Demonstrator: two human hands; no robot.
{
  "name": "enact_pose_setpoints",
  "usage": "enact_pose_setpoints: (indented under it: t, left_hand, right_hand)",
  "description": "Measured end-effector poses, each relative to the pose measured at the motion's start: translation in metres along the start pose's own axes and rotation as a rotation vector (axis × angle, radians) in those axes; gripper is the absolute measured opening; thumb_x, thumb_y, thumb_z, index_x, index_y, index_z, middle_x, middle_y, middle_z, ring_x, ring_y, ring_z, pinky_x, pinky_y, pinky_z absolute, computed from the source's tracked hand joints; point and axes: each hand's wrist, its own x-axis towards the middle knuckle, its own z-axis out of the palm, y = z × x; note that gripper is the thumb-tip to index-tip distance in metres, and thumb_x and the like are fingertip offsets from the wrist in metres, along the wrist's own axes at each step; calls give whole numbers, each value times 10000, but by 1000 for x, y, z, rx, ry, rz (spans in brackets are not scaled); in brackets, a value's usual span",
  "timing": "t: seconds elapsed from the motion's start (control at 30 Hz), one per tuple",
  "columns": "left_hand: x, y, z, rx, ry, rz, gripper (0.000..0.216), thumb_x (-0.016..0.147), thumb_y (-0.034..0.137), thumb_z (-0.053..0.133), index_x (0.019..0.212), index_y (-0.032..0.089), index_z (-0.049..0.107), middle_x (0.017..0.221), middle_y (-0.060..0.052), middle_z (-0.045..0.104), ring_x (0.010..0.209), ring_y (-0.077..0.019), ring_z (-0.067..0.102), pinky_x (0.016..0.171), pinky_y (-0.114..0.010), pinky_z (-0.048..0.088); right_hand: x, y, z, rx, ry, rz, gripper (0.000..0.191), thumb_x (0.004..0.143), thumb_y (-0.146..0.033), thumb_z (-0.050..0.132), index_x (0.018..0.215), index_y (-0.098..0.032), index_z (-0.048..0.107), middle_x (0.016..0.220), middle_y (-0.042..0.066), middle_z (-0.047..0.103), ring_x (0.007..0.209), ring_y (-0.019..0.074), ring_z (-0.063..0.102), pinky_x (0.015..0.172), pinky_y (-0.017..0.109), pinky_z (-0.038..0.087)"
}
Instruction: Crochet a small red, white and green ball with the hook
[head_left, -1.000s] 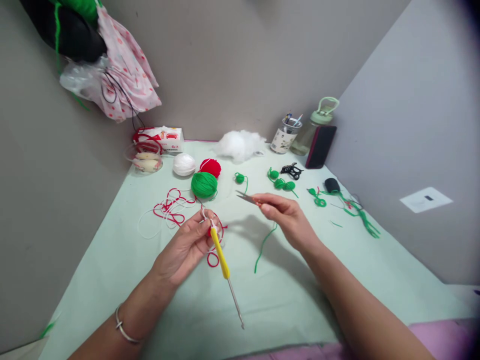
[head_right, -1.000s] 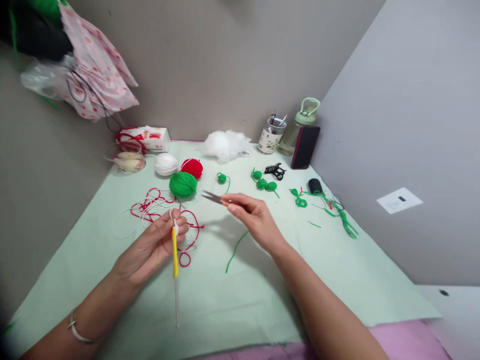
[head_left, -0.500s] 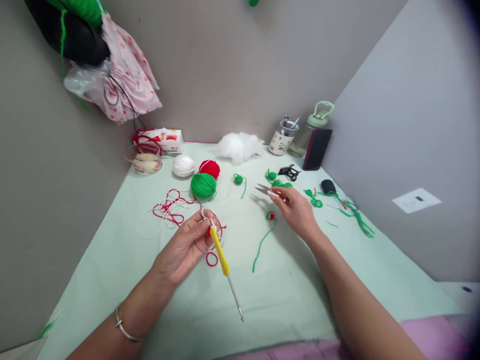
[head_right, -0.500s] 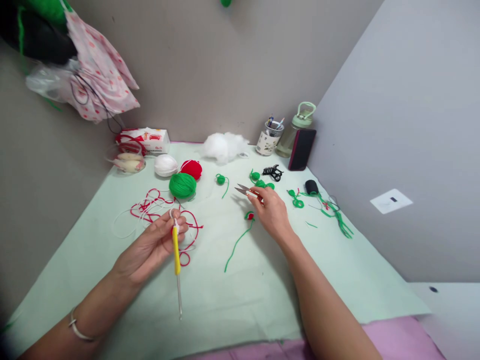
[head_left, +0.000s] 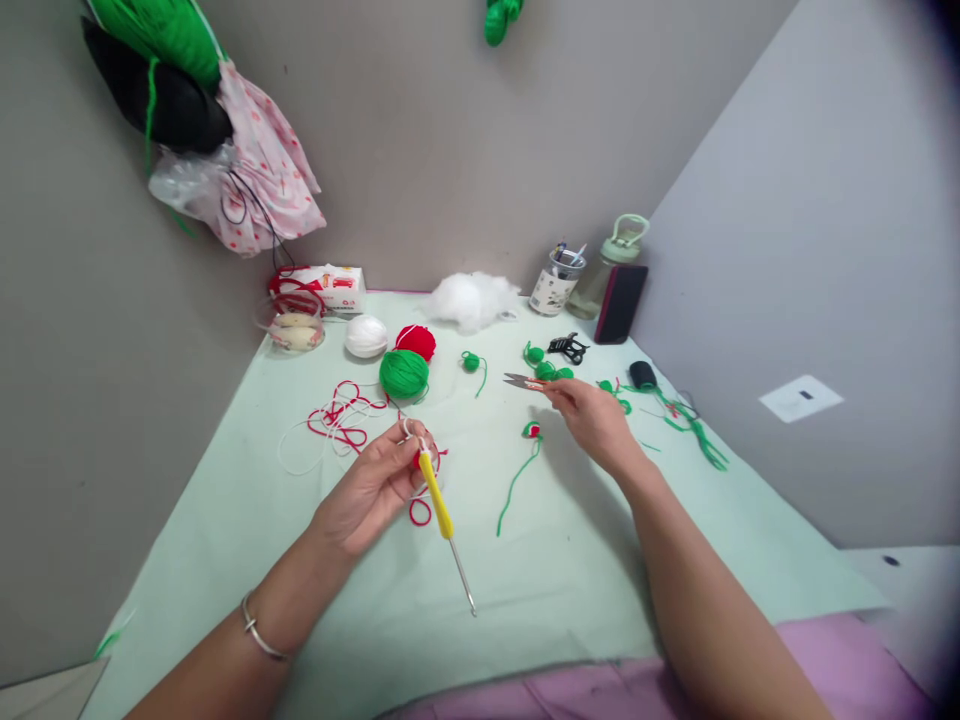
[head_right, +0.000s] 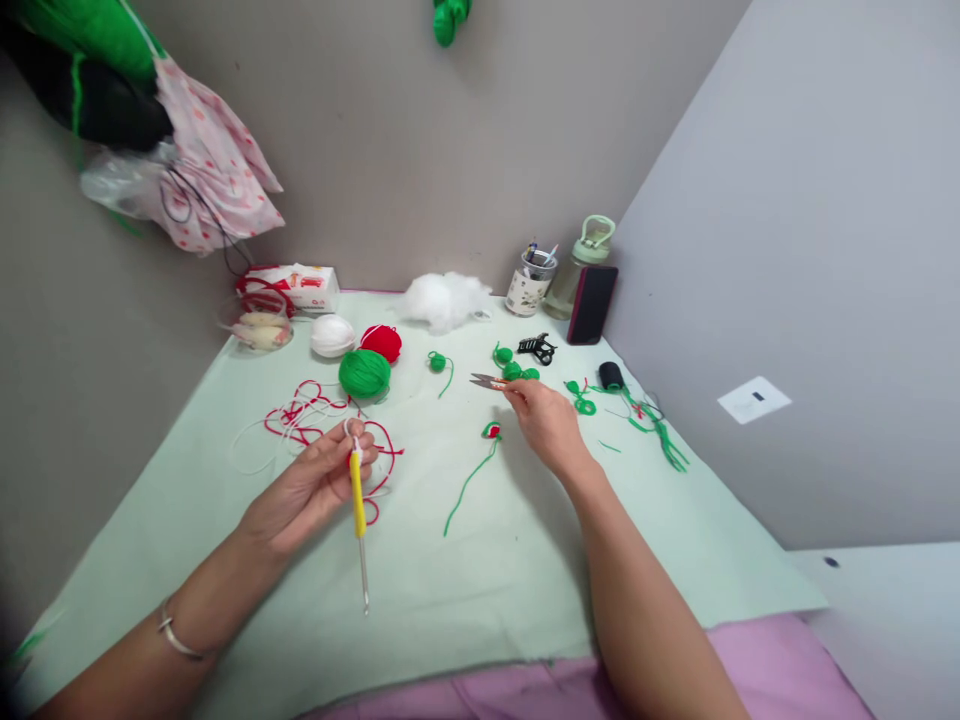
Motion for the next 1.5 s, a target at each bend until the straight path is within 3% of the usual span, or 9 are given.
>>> enact_pose_setpoints:
  t: [0.1,0.2,0.33,0.83,1.17,1.5]
  left_hand:
    - [1,-2,-2,19,1,-4,298,730,176,973,869,150,710,824,-2,669,751,-95,675,702,-159,610]
    - [1,-5,-2,40,-2,-14,273,765,161,945,882,154,699,819,0,664,734,-92,660,664,-151,598]
    - [-1,-5,0,56,-17,-34,246,805,176,916,903,161,691,829,-3,661,720,-93,636,641,-157,589]
    - [0,-7,-4,49,-52,-33,223,817,216,913,886,147,713,828,-24,675,728,-100,631,681,-179,582]
    - [1,-9,-2,110,-56,-18,190,834,214,889,866,158,710,784,-11,662,667,-99,605,612,-172,550]
    - [-2,-10,0,132,-57,-27,228,804,226,910,854,161,698,797,-6,651,694,-100,623,658,-176,549]
  right_hand:
    - [-5,-5,0,-5,-122,-46,198,982,-341,593,986,-267,776,791,20,773,677,196,682,650,292,447]
    - [-8,-7,2,-27,-185,-84,79,887,-332,729,936,-280,764,768,-6,761,689,185,683,635,272,429]
    - [-5,-2,2,-79,-95,-40,121,884,-241,667,979,-253,741,849,41,774,726,215,686,624,288,395]
    - [-9,-10,21,-24,130,-126,218,961,-345,545,953,-255,744,840,64,806,649,227,684,628,315,448]
    - [-10,-13,22,23,176,-154,243,968,-360,526,918,-257,741,809,57,803,617,217,662,634,317,455]
    - [-9,-10,26,48,173,-149,260,982,-391,530,919,-256,743,779,51,780,618,211,643,631,315,447]
